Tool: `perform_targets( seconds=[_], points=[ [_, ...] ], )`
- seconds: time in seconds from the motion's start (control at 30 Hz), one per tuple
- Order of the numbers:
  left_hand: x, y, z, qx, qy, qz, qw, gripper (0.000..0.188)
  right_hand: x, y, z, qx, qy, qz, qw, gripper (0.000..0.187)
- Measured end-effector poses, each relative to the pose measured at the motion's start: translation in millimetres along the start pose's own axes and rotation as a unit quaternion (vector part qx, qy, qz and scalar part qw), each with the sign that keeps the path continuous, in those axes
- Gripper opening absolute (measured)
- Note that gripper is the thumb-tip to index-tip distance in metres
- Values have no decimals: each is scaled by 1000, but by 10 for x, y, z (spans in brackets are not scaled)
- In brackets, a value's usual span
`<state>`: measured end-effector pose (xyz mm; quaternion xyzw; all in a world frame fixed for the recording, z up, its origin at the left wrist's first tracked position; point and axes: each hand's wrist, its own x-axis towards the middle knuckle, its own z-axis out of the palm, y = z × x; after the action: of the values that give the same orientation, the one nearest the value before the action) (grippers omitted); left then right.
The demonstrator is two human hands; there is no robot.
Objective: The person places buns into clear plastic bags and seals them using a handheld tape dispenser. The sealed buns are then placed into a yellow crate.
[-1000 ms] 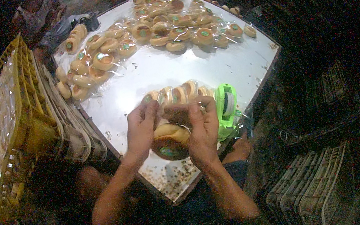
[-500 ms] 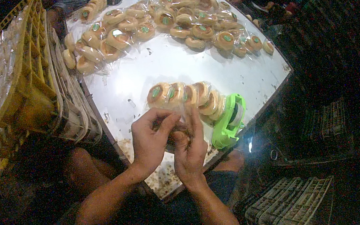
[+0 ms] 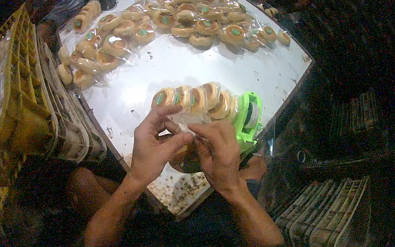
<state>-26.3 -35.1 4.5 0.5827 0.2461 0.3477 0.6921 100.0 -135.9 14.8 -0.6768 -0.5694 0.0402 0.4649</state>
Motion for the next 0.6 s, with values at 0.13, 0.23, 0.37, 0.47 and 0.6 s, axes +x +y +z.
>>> perform_targets(
  seconds=[0.13, 0.23, 0.37, 0.47, 0.6],
  points=[
    [-13, 103, 8, -57, 27, -19, 998, 57, 68, 54, -57, 28, -33, -96, 994, 31],
    [-1, 114, 13, -31, 19, -60, 998, 57, 51, 89, -64, 63, -27, -40, 997, 34],
    [-31, 123, 80, -30, 49, -72, 996, 55, 9, 189, -116, 31, -29, -110, 993, 28],
    [-62, 37, 83, -23, 50, -54, 997, 53, 68, 203, -97, 4, 4, -54, 999, 21],
    [-61, 111, 8, 4, 41, -38, 998, 51, 6, 408, -211, -9, 7, -70, 997, 47]
  ],
)
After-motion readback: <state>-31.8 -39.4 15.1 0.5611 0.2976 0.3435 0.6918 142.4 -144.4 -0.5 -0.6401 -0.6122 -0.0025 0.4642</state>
